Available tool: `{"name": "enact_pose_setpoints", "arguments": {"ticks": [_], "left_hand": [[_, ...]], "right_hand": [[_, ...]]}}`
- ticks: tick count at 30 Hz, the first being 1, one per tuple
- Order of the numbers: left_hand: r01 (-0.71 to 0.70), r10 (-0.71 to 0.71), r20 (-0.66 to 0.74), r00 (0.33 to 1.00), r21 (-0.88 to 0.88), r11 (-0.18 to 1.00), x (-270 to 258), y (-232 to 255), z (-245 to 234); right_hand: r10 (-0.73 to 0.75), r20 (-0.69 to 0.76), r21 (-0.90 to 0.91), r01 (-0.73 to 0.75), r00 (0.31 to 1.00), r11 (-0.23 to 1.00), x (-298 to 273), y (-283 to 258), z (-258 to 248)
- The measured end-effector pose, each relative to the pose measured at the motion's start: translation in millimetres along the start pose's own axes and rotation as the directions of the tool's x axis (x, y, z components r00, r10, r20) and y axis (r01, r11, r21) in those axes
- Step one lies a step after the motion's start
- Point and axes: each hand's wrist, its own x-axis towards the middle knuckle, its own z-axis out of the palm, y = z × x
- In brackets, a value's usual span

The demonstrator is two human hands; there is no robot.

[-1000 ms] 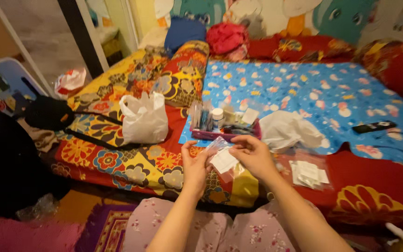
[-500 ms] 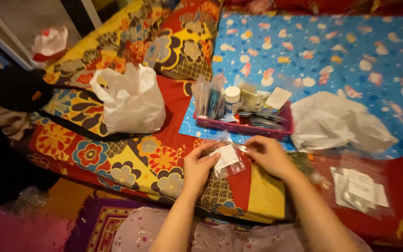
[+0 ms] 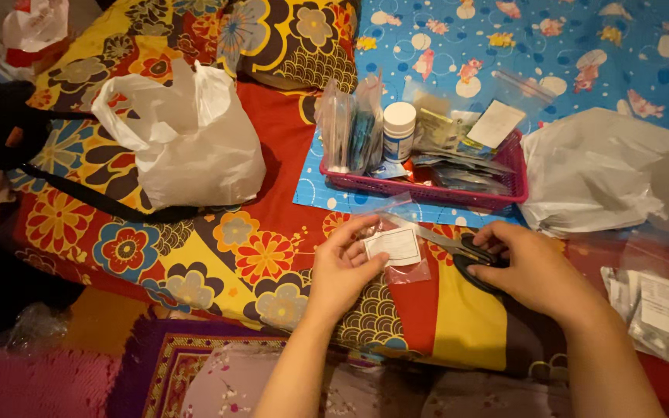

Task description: The person organizes medications by placing blister packs and small items into plastic zip-bags, then cuts the top of one bag with scissors and places organized packs into a storage bin.

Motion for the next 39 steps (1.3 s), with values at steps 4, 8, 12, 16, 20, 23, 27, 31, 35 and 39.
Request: {"name": "enact_pose_setpoints", "arguments": {"ticks": [4, 8, 12, 16, 20, 23, 27, 31, 35, 39], "left_hand": [[0.032, -0.031, 0.040, 0.999, -0.013, 0.999, -5, 11, 3], [0.042, -0.043, 0.014, 0.999, 0.060, 0.997, -6, 18, 8], [0.102, -0.103, 0.021, 0.994, 0.055, 0.993, -5, 19, 10], [0.104, -0.105, 0.042, 0.994, 0.027, 0.994, -7, 19, 11], [0.109, -0.110, 0.046, 0.993, 0.013, 0.994, -7, 22, 15], [0.109, -0.109, 0.053, 0.993, 0.009, 0.994, -8, 25, 15], [0.101, -0.101, 0.068, 0.993, -0.001, 0.995, -8, 27, 16], [0.102, -0.103, 0.061, 0.993, 0.014, 0.995, -8, 27, 16], [0.073, -0.073, 0.070, 0.995, 0.001, 0.997, -9, 24, 13], [0.093, -0.094, 0.055, 0.994, 0.018, 0.996, -8, 25, 10]], "right_hand": [[0.078, -0.016, -0.044, -0.079, 0.997, 0.996, 1, -7, 1], [0.064, -0.019, -0.016, -0.064, 0.998, 0.998, 1, -11, 1], [0.062, -0.007, -0.038, -0.062, 0.998, 0.997, 2, -12, 0], [0.117, 0.009, -0.043, -0.116, 0.993, 0.992, 2, -13, 0], [0.089, 0.006, -0.033, -0.089, 0.996, 0.996, 2, -16, 0], [0.086, -0.003, -0.051, -0.087, 0.996, 0.995, -1, -21, -2], [0.112, -0.011, -0.078, -0.112, 0.994, 0.991, -2, -26, -4], [0.115, -0.041, -0.100, -0.118, 0.993, 0.988, -3, -21, 0], [0.087, -0.073, -0.160, -0.098, 0.994, 0.982, -4, -16, 2], [0.120, 0.018, -0.173, -0.115, 0.993, 0.978, -2, -17, -2]]}}
